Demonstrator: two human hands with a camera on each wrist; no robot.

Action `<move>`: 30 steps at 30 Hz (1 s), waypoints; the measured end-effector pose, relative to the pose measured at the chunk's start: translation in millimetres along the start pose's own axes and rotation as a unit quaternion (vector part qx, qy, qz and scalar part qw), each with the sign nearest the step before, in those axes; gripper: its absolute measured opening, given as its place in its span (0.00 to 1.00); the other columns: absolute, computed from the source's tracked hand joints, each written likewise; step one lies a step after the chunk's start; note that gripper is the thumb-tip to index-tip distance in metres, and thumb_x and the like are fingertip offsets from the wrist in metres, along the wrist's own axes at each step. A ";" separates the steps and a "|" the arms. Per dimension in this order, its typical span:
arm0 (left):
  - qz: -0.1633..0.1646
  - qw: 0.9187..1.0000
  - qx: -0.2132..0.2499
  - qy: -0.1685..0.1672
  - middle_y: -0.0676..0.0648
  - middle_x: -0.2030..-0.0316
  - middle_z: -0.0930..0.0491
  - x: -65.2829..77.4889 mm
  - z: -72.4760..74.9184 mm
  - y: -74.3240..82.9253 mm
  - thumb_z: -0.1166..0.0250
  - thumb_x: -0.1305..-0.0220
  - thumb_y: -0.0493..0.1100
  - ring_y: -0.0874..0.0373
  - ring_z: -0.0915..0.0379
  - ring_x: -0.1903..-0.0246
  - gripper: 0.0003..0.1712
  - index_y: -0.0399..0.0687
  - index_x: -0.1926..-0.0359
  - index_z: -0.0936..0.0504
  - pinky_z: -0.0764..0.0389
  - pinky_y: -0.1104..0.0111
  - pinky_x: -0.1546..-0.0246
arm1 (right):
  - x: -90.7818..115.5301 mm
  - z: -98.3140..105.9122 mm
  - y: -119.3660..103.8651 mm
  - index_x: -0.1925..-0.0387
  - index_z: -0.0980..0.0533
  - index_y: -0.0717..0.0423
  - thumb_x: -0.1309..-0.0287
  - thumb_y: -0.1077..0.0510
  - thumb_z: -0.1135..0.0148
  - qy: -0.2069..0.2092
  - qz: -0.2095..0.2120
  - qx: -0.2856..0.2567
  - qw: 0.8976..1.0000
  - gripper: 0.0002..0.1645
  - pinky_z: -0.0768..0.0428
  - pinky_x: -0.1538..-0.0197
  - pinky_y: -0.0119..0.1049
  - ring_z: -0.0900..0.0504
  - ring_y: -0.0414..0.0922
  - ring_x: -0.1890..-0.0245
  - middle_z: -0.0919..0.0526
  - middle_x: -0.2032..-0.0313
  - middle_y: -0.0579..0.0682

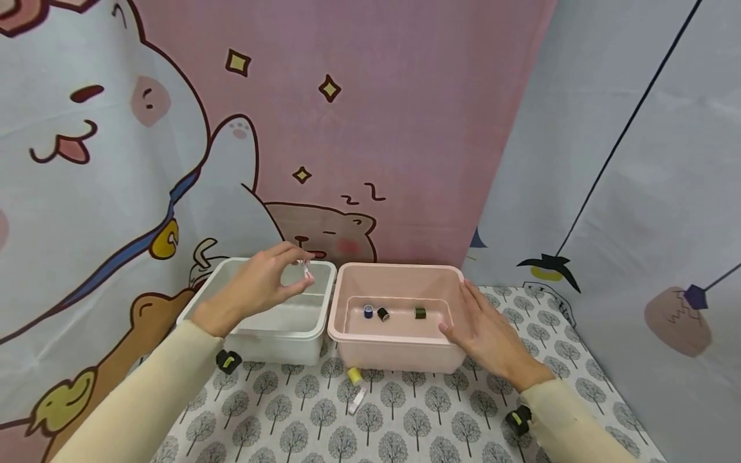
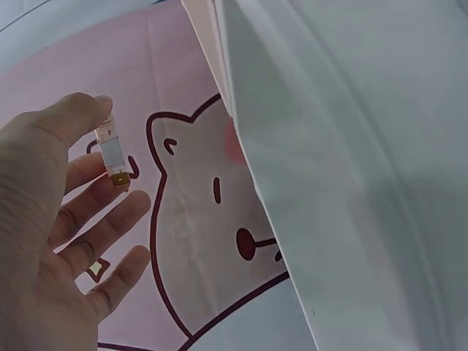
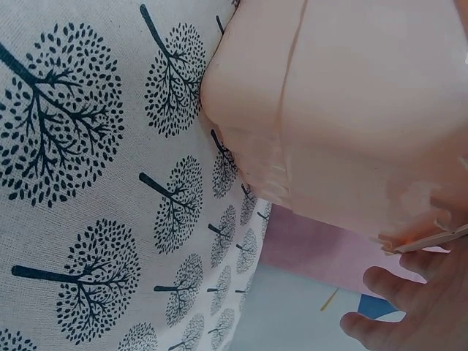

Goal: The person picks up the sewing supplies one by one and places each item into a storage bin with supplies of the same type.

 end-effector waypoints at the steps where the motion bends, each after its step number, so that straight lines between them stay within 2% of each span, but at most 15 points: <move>1: 0.004 1.000 -0.001 -0.003 0.42 0.45 0.08 -1.3 0.4 -1.9 0.18 0.25 0.47 0.43 0.07 0.47 0.24 0.42 0.35 0.09 0.04 0.45 0.46 | 0.3 -0.2 0.2 0.04 0.57 0.58 0.18 0.19 0.47 0.000 0.000 0.000 1.000 0.68 0.30 0.20 0.87 0.36 0.79 0.12 0.54 0.04 0.63; 9: 0.033 0.998 -0.014 -0.044 0.41 0.37 0.09 -10.7 -0.1 -16.8 0.21 0.21 0.52 0.37 0.08 0.40 0.27 0.43 0.31 0.11 0.07 0.40 0.37 | 1.6 -1.1 0.8 0.04 0.56 0.59 0.18 0.20 0.48 0.002 0.000 0.001 1.000 0.67 0.31 0.19 0.86 0.37 0.78 0.12 0.54 0.04 0.63; 18: 0.050 0.996 -0.021 -0.073 0.40 0.37 0.09 -18.8 -2.7 -33.0 0.23 0.20 0.51 0.37 0.08 0.42 0.28 0.42 0.28 0.12 0.07 0.40 0.39 | 0.9 -1.6 0.8 0.04 0.56 0.59 0.18 0.20 0.48 0.007 0.003 0.000 1.000 0.67 0.30 0.19 0.86 0.36 0.79 0.13 0.53 0.04 0.63; 30: 0.077 0.992 -0.016 -0.099 0.36 0.36 0.10 -22.1 -5.7 -47.3 0.23 0.20 0.49 0.38 0.09 0.40 0.29 0.39 0.27 0.13 0.07 0.41 0.37 | 1.6 -1.0 1.0 0.03 0.57 0.57 0.17 0.19 0.49 0.002 -0.001 -0.004 1.000 0.66 0.30 0.20 0.87 0.36 0.80 0.13 0.55 0.04 0.62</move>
Point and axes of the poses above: each hand's wrist, its own x-axis away from the middle knuckle, its own z-axis out of the back of the hand, y = z × x, the point moved 5 cm from there along -x, towards the middle knuckle
